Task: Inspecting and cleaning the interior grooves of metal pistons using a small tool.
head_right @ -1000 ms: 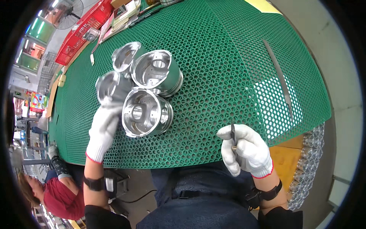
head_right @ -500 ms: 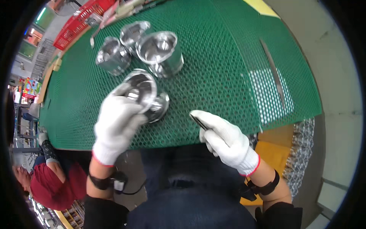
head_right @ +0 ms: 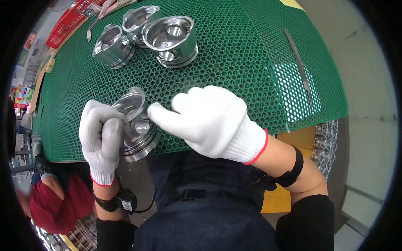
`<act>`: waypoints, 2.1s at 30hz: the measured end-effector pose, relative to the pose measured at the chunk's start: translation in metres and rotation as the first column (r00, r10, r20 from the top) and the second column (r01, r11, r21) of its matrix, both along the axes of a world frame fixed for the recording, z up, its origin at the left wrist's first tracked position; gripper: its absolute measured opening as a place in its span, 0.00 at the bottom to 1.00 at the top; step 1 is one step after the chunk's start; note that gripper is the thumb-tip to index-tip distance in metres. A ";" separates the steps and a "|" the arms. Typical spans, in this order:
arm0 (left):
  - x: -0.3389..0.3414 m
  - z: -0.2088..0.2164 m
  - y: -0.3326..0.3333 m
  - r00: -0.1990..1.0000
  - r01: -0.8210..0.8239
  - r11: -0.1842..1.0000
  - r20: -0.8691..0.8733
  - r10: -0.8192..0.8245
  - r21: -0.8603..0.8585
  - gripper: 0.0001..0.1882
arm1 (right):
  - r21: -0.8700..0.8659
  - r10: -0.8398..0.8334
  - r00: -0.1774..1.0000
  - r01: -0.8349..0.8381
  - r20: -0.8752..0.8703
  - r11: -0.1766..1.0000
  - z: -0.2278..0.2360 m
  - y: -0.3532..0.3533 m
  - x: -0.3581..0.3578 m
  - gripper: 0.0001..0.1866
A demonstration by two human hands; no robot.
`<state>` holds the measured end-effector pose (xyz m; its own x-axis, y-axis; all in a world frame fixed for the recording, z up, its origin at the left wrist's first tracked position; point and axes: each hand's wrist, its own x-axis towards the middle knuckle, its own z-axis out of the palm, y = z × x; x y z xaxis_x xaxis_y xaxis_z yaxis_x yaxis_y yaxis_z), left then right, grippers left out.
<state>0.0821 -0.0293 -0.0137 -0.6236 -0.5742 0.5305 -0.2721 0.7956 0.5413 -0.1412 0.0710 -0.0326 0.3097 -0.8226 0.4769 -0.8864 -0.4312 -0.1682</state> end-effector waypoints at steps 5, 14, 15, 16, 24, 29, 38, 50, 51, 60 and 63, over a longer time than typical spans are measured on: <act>0.016 -0.005 0.019 0.999 0.030 0.997 -0.031 -0.033 -0.065 0.07 | 0.016 -0.086 0.993 0.088 -0.082 0.996 0.003 0.008 0.016 0.15; 0.035 -0.009 0.060 0.934 0.156 0.968 0.349 -0.081 -0.194 0.19 | 0.501 -0.012 0.927 -0.192 0.375 0.844 -0.022 0.029 0.005 0.15; 0.034 -0.010 0.055 0.935 0.168 0.966 0.342 -0.093 -0.195 0.19 | 0.468 0.009 0.722 -0.457 0.692 0.756 -0.032 0.029 -0.002 0.14; 0.036 -0.007 0.049 0.945 0.119 0.961 0.324 -0.032 -0.251 0.20 | 0.700 -0.297 0.693 -0.414 0.657 0.582 -0.008 0.024 -0.005 0.16; 0.028 0.017 0.044 0.922 0.199 0.948 0.375 -0.095 -0.250 0.27 | 0.706 -0.554 0.439 -0.489 0.707 0.513 0.002 0.044 -0.015 0.18; 0.042 -0.010 0.013 0.922 0.234 0.950 0.357 -0.149 -0.209 0.24 | 0.444 -0.505 -0.049 -0.406 0.862 0.799 0.013 0.068 -0.034 0.21; -0.001 -0.006 -0.018 0.995 0.088 0.984 0.055 -0.081 -0.157 0.08 | -0.023 -0.114 0.993 0.115 0.012 0.993 -0.002 -0.015 -0.001 0.12; 0.061 -0.044 0.004 0.887 -0.072 0.954 -0.419 0.195 0.292 0.29 | 0.709 -0.682 0.279 -0.498 0.676 0.499 0.001 0.038 -0.040 0.17; 0.065 -0.030 -0.009 0.965 -0.208 0.948 -0.105 0.239 0.242 0.27 | 0.663 -0.660 0.201 -0.466 0.724 0.586 -0.003 0.044 -0.038 0.18; -0.029 0.032 -0.035 0.873 0.364 0.901 0.424 -0.241 -0.237 0.24 | 0.547 -0.598 -0.042 -0.356 0.801 0.758 -0.011 0.065 -0.023 0.19; -0.036 0.025 0.013 0.874 0.248 0.967 0.444 -0.195 -0.062 0.21 | 0.449 -0.216 0.586 -0.288 0.781 0.846 -0.003 0.066 -0.019 0.17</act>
<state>0.0465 -0.0167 0.0111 -0.9088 -0.3462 0.2329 -0.2669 0.9114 0.3132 -0.1606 0.1365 -0.0358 0.0568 -0.9952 0.0790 -0.2674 -0.0915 -0.9592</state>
